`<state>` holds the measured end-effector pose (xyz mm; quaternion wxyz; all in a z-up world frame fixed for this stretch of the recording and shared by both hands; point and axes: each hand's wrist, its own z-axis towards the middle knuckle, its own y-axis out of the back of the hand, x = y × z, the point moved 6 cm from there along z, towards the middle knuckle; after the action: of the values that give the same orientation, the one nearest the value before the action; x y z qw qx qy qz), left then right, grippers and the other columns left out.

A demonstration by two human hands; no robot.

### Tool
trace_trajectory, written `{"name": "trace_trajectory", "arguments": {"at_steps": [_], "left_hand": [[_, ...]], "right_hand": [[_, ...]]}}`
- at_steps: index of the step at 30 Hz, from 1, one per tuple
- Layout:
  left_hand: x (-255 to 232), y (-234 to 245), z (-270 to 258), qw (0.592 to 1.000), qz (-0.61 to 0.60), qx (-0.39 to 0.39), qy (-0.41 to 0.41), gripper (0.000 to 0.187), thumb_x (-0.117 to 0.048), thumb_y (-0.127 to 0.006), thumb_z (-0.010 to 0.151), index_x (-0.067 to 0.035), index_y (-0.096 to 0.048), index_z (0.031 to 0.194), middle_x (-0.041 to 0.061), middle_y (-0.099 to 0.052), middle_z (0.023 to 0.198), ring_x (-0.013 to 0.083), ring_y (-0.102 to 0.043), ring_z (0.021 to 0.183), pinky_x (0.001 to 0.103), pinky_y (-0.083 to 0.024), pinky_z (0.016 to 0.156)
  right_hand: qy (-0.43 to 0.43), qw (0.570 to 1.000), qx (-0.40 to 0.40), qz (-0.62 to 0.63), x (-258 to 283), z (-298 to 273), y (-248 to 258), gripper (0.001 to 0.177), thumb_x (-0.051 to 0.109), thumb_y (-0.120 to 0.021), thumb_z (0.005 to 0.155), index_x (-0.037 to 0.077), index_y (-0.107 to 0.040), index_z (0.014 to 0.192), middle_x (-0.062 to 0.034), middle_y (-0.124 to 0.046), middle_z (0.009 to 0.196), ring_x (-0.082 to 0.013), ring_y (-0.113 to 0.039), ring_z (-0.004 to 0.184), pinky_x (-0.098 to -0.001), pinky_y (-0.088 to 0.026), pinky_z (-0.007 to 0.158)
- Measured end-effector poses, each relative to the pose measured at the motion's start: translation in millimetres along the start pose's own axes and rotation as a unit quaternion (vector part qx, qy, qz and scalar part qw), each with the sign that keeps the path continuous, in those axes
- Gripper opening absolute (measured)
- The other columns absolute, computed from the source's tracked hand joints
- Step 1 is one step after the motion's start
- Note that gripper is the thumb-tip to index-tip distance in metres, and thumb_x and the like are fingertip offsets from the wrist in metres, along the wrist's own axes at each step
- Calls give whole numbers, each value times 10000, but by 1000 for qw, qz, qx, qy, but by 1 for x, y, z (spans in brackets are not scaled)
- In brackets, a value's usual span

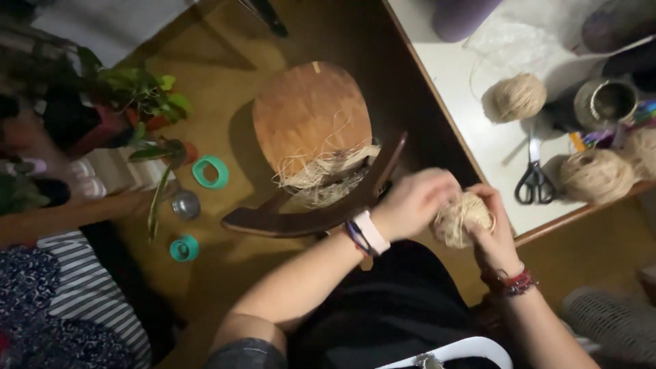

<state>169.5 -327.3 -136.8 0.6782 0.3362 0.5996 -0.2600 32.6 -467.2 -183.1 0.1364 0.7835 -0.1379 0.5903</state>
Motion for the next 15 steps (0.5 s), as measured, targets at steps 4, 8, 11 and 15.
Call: {"name": "trace_trajectory", "arguments": {"at_steps": [4,8,11,15], "left_hand": [[36,11,-65,1000,1,22,19,184,-278,-537,1071,-216,-667,956,-18,-675,927,217,-699,994,346,-551,921],[20,-10,-157,977,31,180,107,285,-283,-451,1082,-223,-685,931,21,-680,930,211,-680,949,304,-534,939],[-55,26,-184,966,88,232,72,243,-337,-451,1053,-240,-662,982,45,-743,1017,307,-719,1053,426,-586,887],[-46,81,-196,998,-37,40,25,146,-125,-527,1022,-185,-660,1005,22,-710,964,274,-701,1029,377,-548,935]], "right_hand": [[-5,979,30,200,65,-39,-82,981,379,-665,691,-43,-342,1515,-220,-605,1252,-265,-651,1103,-413,-549,909],[14,994,-58,90,43,-58,-101,764,336,-723,779,11,-517,1439,-81,-623,1179,-122,-619,1008,-293,-542,867],[32,997,-57,-51,23,-82,-121,674,192,-789,772,46,-563,1389,-131,-618,1157,-220,-607,1028,-388,-525,889],[-61,993,47,87,-21,-137,-163,761,410,-787,640,26,-607,1272,-99,-659,1052,-183,-655,934,-380,-579,767]]}}
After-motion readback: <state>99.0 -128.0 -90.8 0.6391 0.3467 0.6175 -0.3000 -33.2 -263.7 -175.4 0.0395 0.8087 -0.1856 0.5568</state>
